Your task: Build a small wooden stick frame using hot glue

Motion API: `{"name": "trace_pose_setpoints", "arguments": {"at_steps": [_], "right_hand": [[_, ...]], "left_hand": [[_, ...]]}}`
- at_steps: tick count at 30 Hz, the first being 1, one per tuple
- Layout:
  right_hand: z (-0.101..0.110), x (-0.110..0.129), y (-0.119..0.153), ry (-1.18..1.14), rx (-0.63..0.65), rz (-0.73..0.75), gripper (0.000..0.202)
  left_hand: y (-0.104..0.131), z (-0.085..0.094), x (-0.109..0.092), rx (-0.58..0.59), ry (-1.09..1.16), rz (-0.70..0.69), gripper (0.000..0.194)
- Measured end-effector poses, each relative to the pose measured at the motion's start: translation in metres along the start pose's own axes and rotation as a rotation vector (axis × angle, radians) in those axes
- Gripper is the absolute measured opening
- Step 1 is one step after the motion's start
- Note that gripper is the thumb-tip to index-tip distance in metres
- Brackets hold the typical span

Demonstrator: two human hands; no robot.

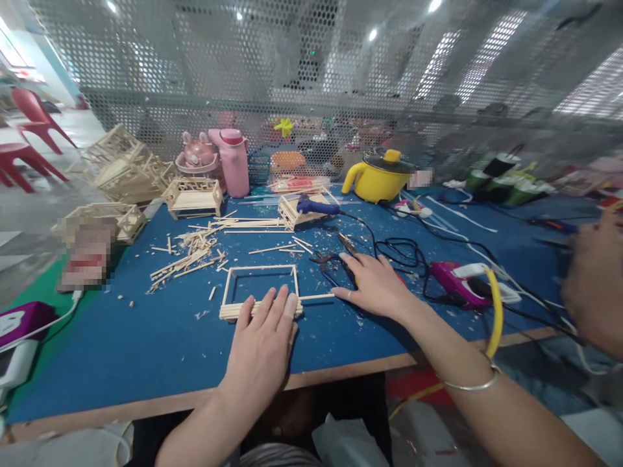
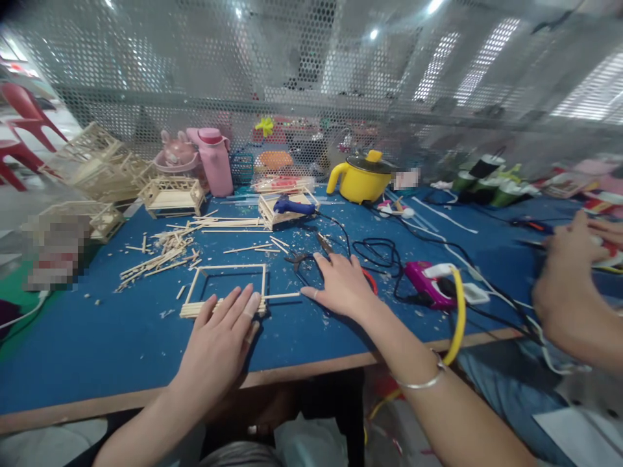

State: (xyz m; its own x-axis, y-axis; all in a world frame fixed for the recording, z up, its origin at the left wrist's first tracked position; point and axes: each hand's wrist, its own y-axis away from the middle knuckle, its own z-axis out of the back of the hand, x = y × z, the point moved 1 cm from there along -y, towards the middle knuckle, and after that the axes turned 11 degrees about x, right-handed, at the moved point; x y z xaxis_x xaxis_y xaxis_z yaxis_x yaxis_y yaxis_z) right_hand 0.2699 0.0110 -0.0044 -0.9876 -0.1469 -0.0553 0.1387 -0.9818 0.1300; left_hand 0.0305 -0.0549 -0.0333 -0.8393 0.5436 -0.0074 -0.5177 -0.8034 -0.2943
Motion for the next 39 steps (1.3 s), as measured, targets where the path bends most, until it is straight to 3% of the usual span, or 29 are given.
{"name": "trace_pose_setpoints", "arguments": {"at_steps": [5,9,11,14,18,27,39], "right_hand": [[0.016,0.008,-0.007,0.061,-0.028,-0.005,0.084],[0.023,0.013,-0.006,0.056,0.023,0.034,0.076],[0.028,0.02,0.001,0.009,-0.049,0.124,0.062],[0.036,0.038,0.017,-0.137,-0.178,0.375,0.036],[0.035,0.063,0.028,-0.237,-0.171,0.547,0.02],[0.013,0.074,0.022,-0.344,-0.183,0.481,0.015],[0.008,0.08,0.021,-0.685,-0.156,0.41,0.016]], "left_hand": [[0.0,0.0,0.0,0.012,-0.008,0.001,0.04],[0.0,0.0,0.0,0.002,-0.002,0.0,0.04],[0.0,0.0,0.0,-0.005,0.0,-0.002,0.04],[0.0,0.0,0.0,-0.004,0.0,-0.006,0.04],[0.0,0.001,0.0,0.006,0.004,-0.005,0.04],[0.001,-0.001,0.001,0.001,0.017,-0.003,0.04],[0.002,-0.003,0.0,-0.003,-0.037,-0.01,0.043]]}}
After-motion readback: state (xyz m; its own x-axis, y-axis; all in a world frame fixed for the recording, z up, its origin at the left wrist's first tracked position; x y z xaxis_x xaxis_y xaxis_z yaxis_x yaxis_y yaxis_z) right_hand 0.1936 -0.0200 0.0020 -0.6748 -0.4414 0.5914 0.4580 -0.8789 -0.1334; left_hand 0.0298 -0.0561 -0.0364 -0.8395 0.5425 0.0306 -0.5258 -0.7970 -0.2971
